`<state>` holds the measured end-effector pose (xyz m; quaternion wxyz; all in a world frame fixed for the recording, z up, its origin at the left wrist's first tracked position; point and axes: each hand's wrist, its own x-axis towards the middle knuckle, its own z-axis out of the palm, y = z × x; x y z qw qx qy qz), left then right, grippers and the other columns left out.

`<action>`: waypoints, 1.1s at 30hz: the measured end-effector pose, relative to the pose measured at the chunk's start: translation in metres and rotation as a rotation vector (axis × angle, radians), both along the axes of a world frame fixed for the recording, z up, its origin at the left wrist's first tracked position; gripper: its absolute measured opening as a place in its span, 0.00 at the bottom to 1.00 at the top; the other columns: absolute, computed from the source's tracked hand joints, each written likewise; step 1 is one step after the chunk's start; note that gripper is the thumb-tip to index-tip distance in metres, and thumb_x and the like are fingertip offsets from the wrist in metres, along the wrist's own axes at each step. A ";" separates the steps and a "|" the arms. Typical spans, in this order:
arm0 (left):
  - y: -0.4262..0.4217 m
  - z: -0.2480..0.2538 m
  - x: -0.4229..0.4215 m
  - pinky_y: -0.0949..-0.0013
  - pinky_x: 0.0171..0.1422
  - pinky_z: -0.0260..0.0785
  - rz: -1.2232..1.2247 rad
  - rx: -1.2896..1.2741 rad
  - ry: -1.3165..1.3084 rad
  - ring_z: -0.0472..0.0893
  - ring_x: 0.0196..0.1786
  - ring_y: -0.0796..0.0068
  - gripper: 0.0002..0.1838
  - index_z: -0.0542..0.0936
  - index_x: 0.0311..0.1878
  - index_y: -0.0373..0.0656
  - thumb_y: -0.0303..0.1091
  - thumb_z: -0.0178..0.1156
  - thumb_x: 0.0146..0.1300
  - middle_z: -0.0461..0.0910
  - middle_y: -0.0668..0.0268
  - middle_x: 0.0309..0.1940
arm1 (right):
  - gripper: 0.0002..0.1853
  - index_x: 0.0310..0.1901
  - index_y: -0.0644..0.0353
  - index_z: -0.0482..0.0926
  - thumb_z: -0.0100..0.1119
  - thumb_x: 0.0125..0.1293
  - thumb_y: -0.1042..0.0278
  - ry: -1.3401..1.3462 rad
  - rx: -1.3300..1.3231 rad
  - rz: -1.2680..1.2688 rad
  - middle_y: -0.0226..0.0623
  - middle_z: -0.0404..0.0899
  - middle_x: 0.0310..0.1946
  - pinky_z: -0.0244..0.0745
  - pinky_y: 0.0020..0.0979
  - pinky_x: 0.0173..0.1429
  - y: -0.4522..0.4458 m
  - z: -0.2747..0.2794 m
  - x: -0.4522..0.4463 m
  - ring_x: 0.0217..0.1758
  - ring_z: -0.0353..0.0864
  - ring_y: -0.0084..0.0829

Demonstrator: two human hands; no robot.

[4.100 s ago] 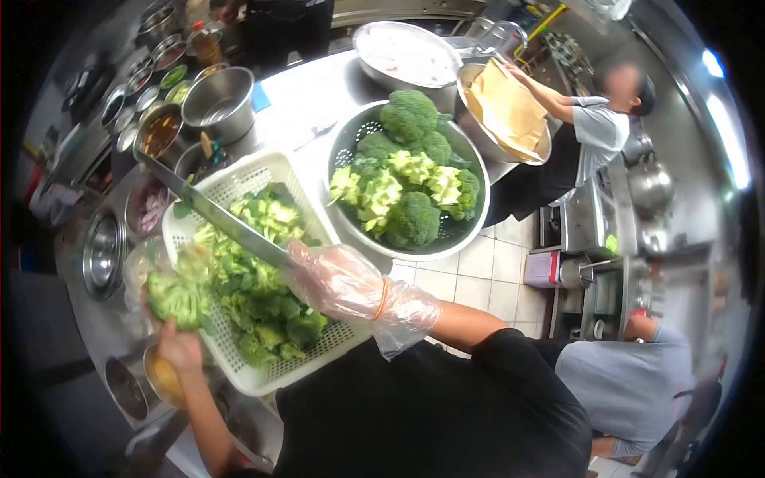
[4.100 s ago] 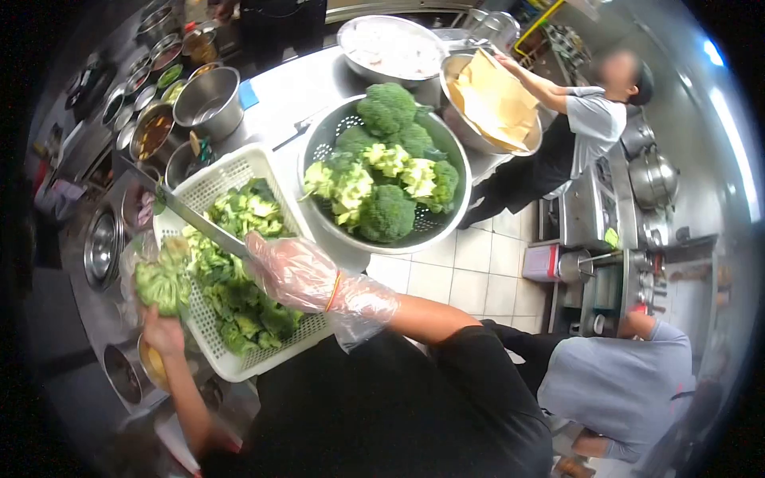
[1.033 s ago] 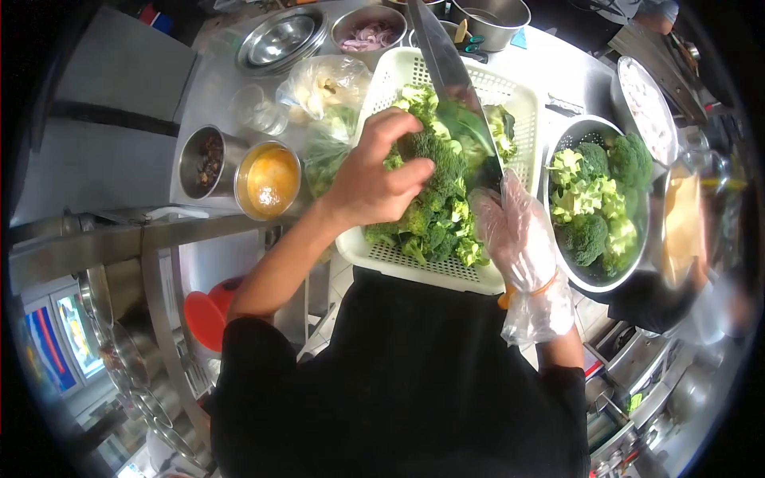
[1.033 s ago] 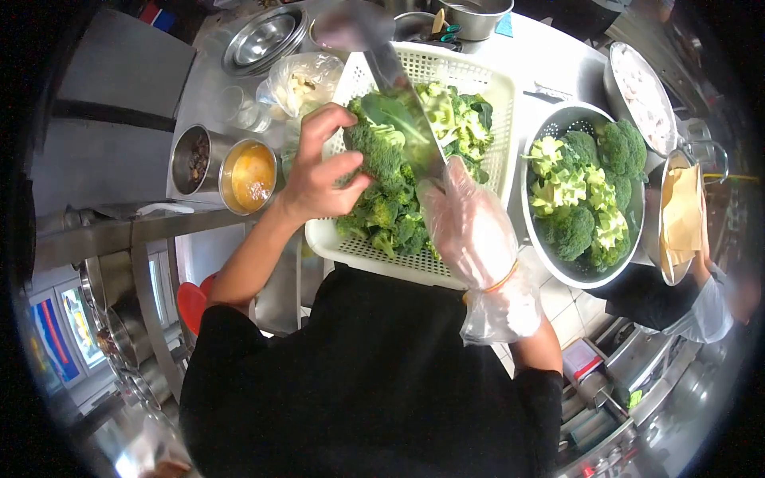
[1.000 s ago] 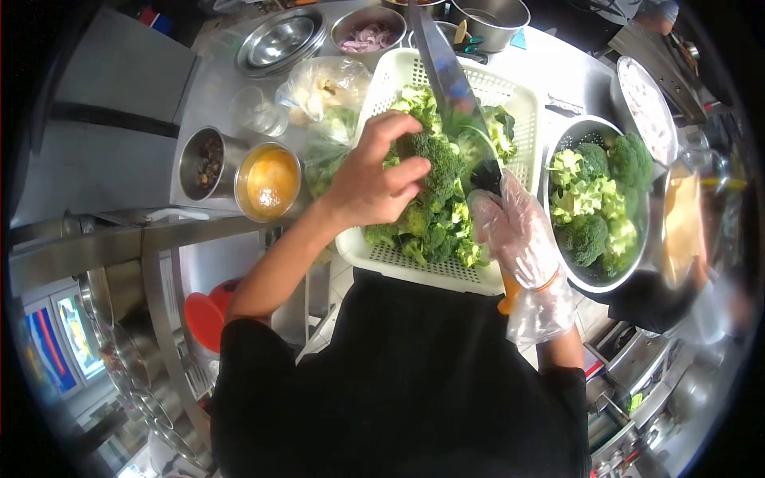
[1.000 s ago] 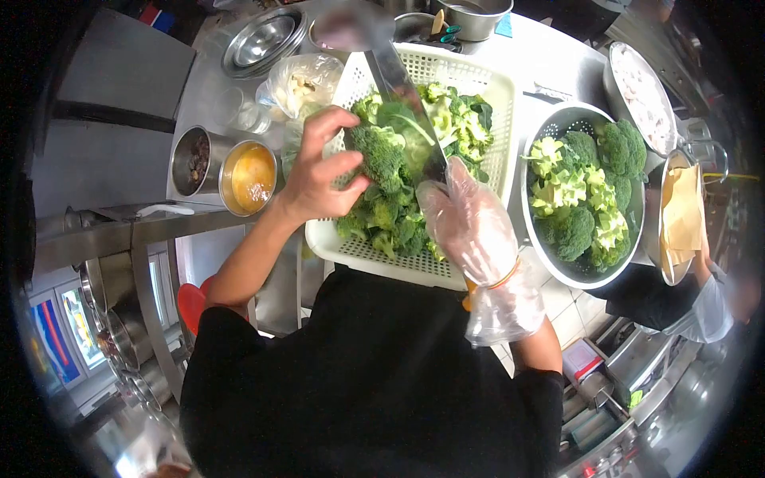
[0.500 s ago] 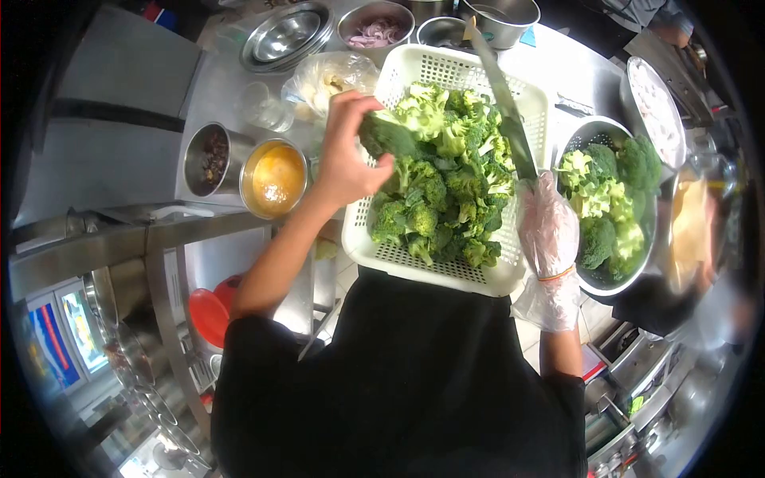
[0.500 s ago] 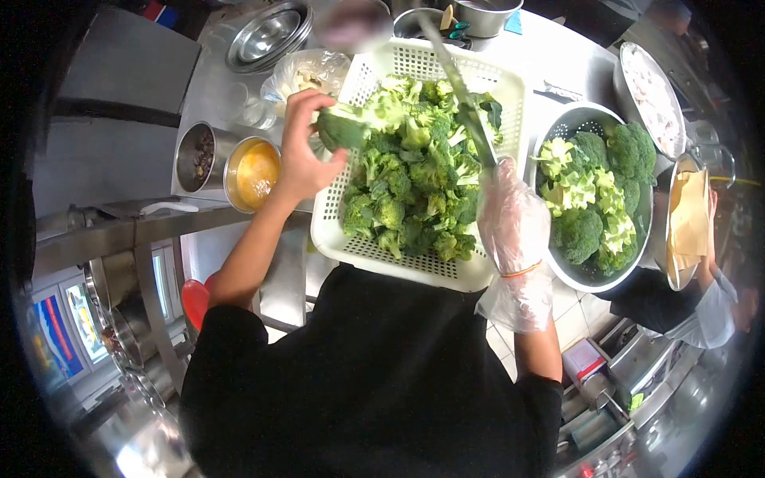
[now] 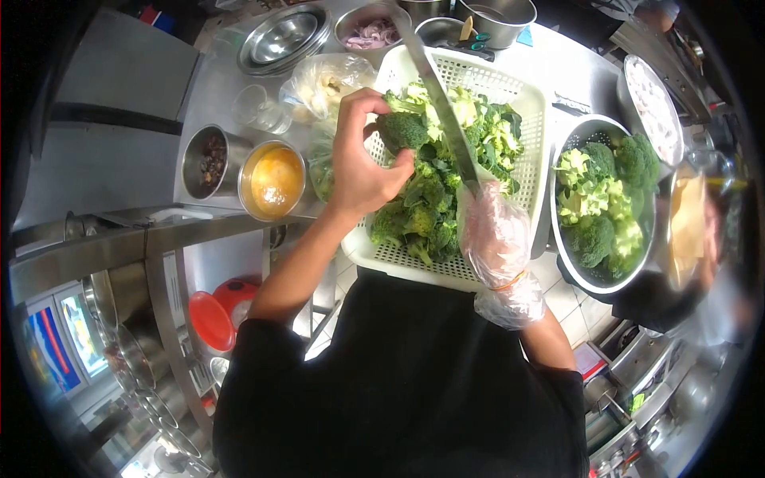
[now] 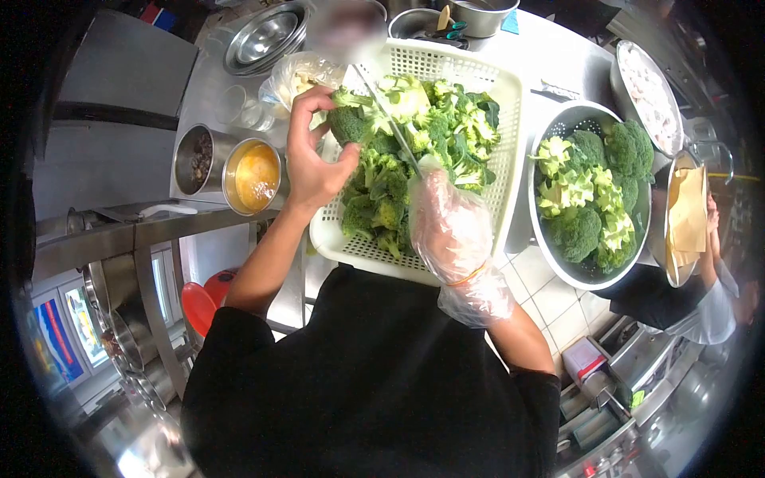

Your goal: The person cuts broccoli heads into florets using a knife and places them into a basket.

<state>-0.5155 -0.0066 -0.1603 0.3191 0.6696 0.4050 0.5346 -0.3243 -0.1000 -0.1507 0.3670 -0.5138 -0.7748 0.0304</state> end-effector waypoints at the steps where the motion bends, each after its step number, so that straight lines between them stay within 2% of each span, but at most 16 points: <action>1: 0.001 -0.001 0.000 0.64 0.54 0.74 -0.003 0.000 -0.002 0.73 0.54 0.66 0.25 0.69 0.48 0.38 0.20 0.63 0.44 0.67 0.59 0.51 | 0.24 0.58 0.76 0.67 0.61 0.61 0.81 -0.002 0.000 -0.003 0.47 0.77 0.23 0.69 0.43 0.25 -0.001 0.002 -0.001 0.19 0.75 0.48; 3: 0.004 -0.003 0.001 0.64 0.54 0.73 -0.006 0.066 0.092 0.74 0.53 0.67 0.25 0.70 0.48 0.38 0.20 0.64 0.44 0.68 0.59 0.50 | 0.26 0.59 0.76 0.66 0.63 0.60 0.79 -0.060 -0.191 -0.027 0.46 0.76 0.22 0.70 0.42 0.25 -0.002 0.008 -0.001 0.20 0.75 0.45; 6: 0.006 -0.006 0.005 0.65 0.54 0.74 0.012 -0.084 -0.002 0.74 0.52 0.68 0.26 0.69 0.49 0.38 0.21 0.65 0.44 0.69 0.59 0.49 | 0.23 0.56 0.76 0.68 0.63 0.61 0.79 -0.032 -0.009 -0.081 0.46 0.79 0.25 0.72 0.39 0.26 -0.008 0.020 0.001 0.21 0.77 0.42; 9: 0.005 0.000 0.009 0.65 0.54 0.74 0.034 -0.191 -0.055 0.74 0.51 0.69 0.27 0.68 0.50 0.37 0.22 0.66 0.45 0.68 0.60 0.48 | 0.18 0.56 0.69 0.71 0.60 0.66 0.77 0.148 0.023 -0.122 0.45 0.80 0.28 0.74 0.37 0.28 -0.010 0.039 -0.003 0.23 0.79 0.40; 10: 0.003 0.006 0.011 0.64 0.53 0.75 -0.003 -0.203 -0.100 0.74 0.51 0.68 0.26 0.67 0.50 0.37 0.22 0.65 0.46 0.68 0.60 0.48 | 0.16 0.55 0.67 0.72 0.59 0.67 0.76 0.101 -0.058 -0.121 0.45 0.81 0.29 0.75 0.36 0.29 -0.006 0.035 -0.004 0.24 0.80 0.39; 11: 0.000 0.006 0.013 0.64 0.53 0.75 -0.013 -0.199 -0.099 0.74 0.51 0.68 0.26 0.67 0.50 0.37 0.22 0.65 0.46 0.68 0.60 0.48 | 0.16 0.56 0.65 0.72 0.58 0.69 0.75 -0.025 -0.295 -0.098 0.44 0.81 0.29 0.75 0.36 0.29 -0.002 0.022 0.001 0.24 0.80 0.39; 12: -0.001 0.006 0.017 0.64 0.53 0.76 -0.015 -0.137 -0.127 0.74 0.51 0.68 0.25 0.67 0.49 0.37 0.21 0.65 0.46 0.67 0.59 0.48 | 0.17 0.59 0.63 0.72 0.55 0.70 0.73 -0.238 -0.363 -0.137 0.43 0.79 0.27 0.73 0.36 0.28 -0.003 -0.009 0.006 0.23 0.78 0.40; 14: -0.004 0.006 0.022 0.65 0.52 0.78 -0.031 -0.108 -0.181 0.73 0.52 0.69 0.23 0.66 0.45 0.38 0.20 0.63 0.45 0.65 0.58 0.50 | 0.22 0.63 0.65 0.69 0.57 0.69 0.74 -0.455 -0.297 -0.209 0.39 0.82 0.33 0.75 0.32 0.31 0.002 -0.018 0.004 0.27 0.79 0.33; 16: -0.009 0.005 0.023 0.66 0.54 0.78 -0.054 -0.046 -0.215 0.73 0.53 0.69 0.25 0.64 0.49 0.38 0.19 0.62 0.47 0.65 0.57 0.52 | 0.23 0.64 0.66 0.69 0.57 0.69 0.74 -0.281 -0.585 -0.214 0.37 0.84 0.38 0.77 0.30 0.34 -0.008 -0.006 0.007 0.29 0.80 0.29; 19: 0.000 0.005 0.022 0.66 0.56 0.76 -0.121 -0.099 -0.372 0.73 0.53 0.69 0.26 0.63 0.52 0.38 0.20 0.61 0.50 0.66 0.57 0.53 | 0.24 0.65 0.68 0.68 0.59 0.68 0.74 -0.371 -0.361 -0.102 0.40 0.84 0.38 0.77 0.31 0.33 -0.015 -0.024 0.017 0.30 0.81 0.31; 22: 0.010 0.002 0.010 0.61 0.65 0.71 -0.270 -0.248 -0.665 0.73 0.58 0.67 0.28 0.63 0.58 0.37 0.23 0.58 0.52 0.70 0.56 0.53 | 0.22 0.63 0.69 0.69 0.56 0.68 0.77 -0.307 -0.346 -0.139 0.46 0.82 0.31 0.73 0.37 0.31 -0.022 -0.004 0.018 0.27 0.79 0.41; 24: 0.012 -0.001 -0.003 0.56 0.68 0.67 -0.334 -0.389 -0.802 0.73 0.63 0.63 0.30 0.62 0.64 0.38 0.26 0.53 0.56 0.73 0.56 0.55 | 0.20 0.60 0.72 0.69 0.54 0.67 0.78 0.050 -0.322 -0.181 0.50 0.79 0.28 0.71 0.43 0.31 -0.026 0.016 0.017 0.26 0.77 0.49; 28: 0.019 -0.009 -0.016 0.47 0.71 0.61 -0.331 -0.659 -1.017 0.73 0.64 0.57 0.29 0.65 0.69 0.44 0.32 0.48 0.62 0.73 0.58 0.62 | 0.18 0.56 0.73 0.69 0.55 0.66 0.80 0.129 -0.452 -0.170 0.50 0.79 0.28 0.72 0.45 0.32 -0.031 0.021 0.025 0.28 0.78 0.54; 31: 0.028 -0.014 -0.015 0.44 0.69 0.63 -0.424 -0.718 -1.026 0.74 0.64 0.57 0.29 0.65 0.69 0.45 0.33 0.49 0.62 0.74 0.58 0.60 | 0.18 0.56 0.72 0.69 0.55 0.66 0.80 0.096 -0.270 -0.175 0.49 0.79 0.26 0.71 0.45 0.30 -0.033 0.024 0.024 0.26 0.77 0.53; 32: 0.028 -0.011 -0.009 0.42 0.64 0.69 -0.439 -0.726 -1.028 0.75 0.62 0.58 0.25 0.68 0.65 0.44 0.35 0.52 0.64 0.75 0.59 0.59 | 0.18 0.56 0.72 0.69 0.55 0.66 0.80 0.096 -0.268 -0.177 0.49 0.79 0.26 0.71 0.45 0.30 -0.034 0.026 0.024 0.26 0.77 0.53; 33: 0.029 -0.011 -0.004 0.42 0.64 0.69 -0.443 -0.729 -1.026 0.75 0.62 0.58 0.25 0.68 0.65 0.44 0.35 0.52 0.64 0.75 0.59 0.59 | 0.18 0.57 0.71 0.70 0.55 0.65 0.80 0.078 -0.249 -0.179 0.48 0.79 0.25 0.71 0.44 0.28 -0.035 0.028 0.025 0.24 0.77 0.52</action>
